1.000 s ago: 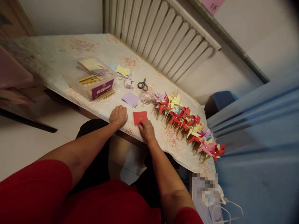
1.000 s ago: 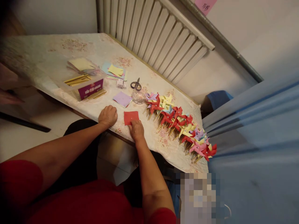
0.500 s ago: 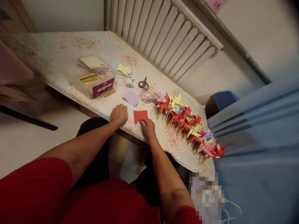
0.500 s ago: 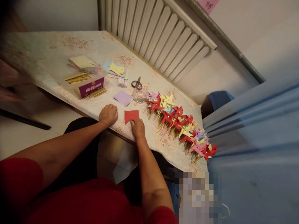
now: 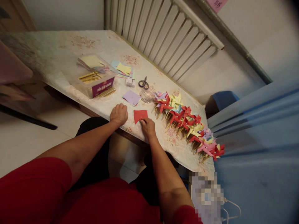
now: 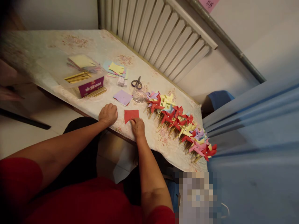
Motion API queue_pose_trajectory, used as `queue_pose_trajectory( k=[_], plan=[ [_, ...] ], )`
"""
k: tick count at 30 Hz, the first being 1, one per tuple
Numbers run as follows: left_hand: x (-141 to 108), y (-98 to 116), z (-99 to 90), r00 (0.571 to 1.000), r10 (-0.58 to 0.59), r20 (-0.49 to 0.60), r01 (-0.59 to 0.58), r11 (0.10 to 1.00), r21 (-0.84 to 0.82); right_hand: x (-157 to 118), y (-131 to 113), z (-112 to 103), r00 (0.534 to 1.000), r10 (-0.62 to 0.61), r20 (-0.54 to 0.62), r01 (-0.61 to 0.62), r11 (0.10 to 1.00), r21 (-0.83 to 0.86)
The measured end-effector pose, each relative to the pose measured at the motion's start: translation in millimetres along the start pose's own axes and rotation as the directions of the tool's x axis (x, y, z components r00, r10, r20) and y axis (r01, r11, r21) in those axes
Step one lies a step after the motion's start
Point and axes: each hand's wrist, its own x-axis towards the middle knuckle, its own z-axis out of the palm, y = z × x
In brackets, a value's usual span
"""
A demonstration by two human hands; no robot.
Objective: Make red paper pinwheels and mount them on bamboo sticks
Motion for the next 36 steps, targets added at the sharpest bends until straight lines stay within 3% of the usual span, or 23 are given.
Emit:
queue_pose_trajectory(
  k=[36],
  plan=[
    [0, -1, -0.6, 1.0, 0.017, -0.015, -0.016, 0.999, 0.038, 2, 10, 4, 0.994, 0.107, -0.011, -0.104, 0.984, 0.142]
  ],
)
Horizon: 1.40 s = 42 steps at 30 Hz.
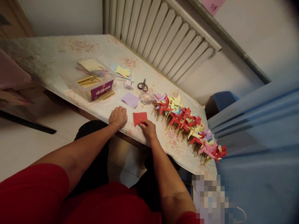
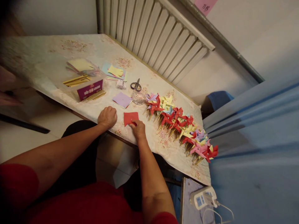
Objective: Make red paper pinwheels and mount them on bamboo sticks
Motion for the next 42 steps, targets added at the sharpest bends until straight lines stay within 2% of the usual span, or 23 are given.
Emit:
queue_pose_trajectory(
  k=[9, 23, 42],
  plan=[
    [0, -1, 3.9, 1.0, -0.001, -0.016, 0.002, 1.0, 0.02, 1, 2, 0, 0.999, 0.032, 0.02, -0.033, 0.998, 0.055],
    [0, 0, -0.4, 1.0, 0.011, -0.009, -0.01, 0.998, 0.064, 3, 8, 2, 0.999, 0.053, -0.005, -0.052, 0.991, 0.126],
    [-1, -2, 2.6, 1.0, 0.024, -0.012, -0.023, 0.999, 0.023, 0, 8, 2, 0.998, 0.045, -0.035, -0.039, 0.987, 0.157]
  ],
)
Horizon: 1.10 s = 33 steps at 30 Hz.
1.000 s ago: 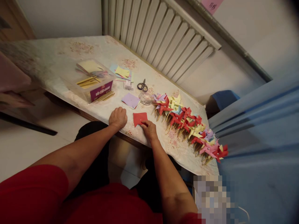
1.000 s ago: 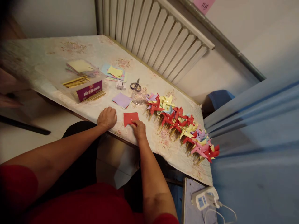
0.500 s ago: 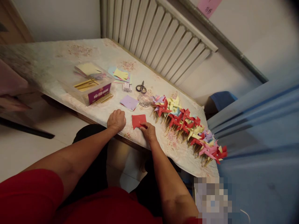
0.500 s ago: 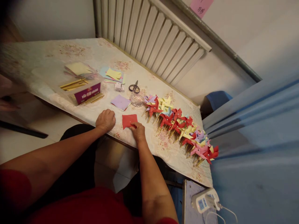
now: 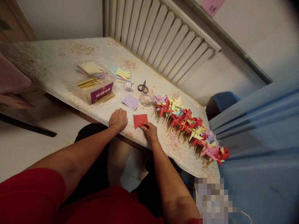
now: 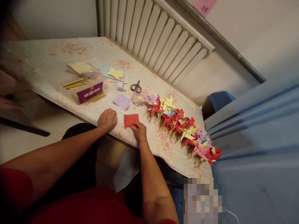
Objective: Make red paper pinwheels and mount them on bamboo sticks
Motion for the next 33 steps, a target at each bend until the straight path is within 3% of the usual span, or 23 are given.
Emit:
queue_pose_trajectory(
  k=[33],
  plan=[
    [0, 0, -2.3, 1.0, 0.001, 0.008, -0.001, 1.0, 0.01, -2, -12, 3, 0.999, 0.034, -0.02, -0.034, 0.999, -0.026]
  ],
)
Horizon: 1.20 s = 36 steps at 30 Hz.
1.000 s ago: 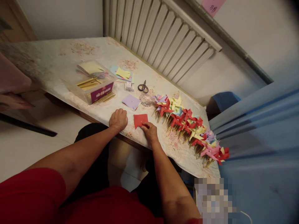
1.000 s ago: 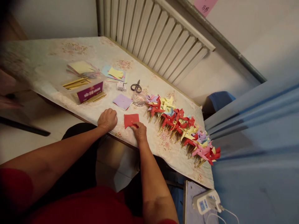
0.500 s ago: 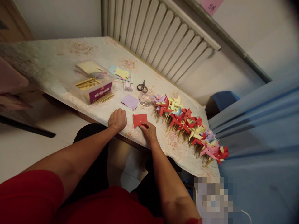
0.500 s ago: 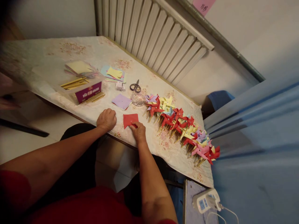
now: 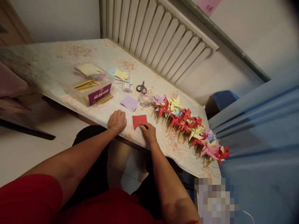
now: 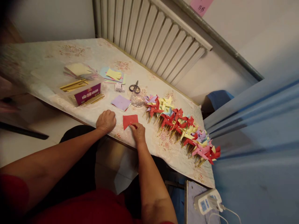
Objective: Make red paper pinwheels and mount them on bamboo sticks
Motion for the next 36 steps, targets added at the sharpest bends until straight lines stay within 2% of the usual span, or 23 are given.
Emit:
queue_pose_trajectory(
  k=[19, 27, 36],
  plan=[
    [-0.2, 3.4, -6.1, 0.999, -0.026, 0.029, 0.026, 0.999, -0.022, 0.3, -4.6, -3.3, 0.999, 0.04, 0.012, -0.04, 0.998, 0.052],
    [0.4, 2.4, -0.9, 0.999, -0.031, 0.018, 0.032, 0.998, -0.048, 2.4, -3.0, -5.0, 0.997, 0.07, 0.013, -0.071, 0.997, 0.044],
    [0.9, 2.2, 1.4, 1.0, -0.027, 0.011, 0.027, 1.0, 0.001, 4.1, -2.2, -7.5, 0.997, 0.069, 0.035, -0.071, 0.995, 0.063]
  ],
)
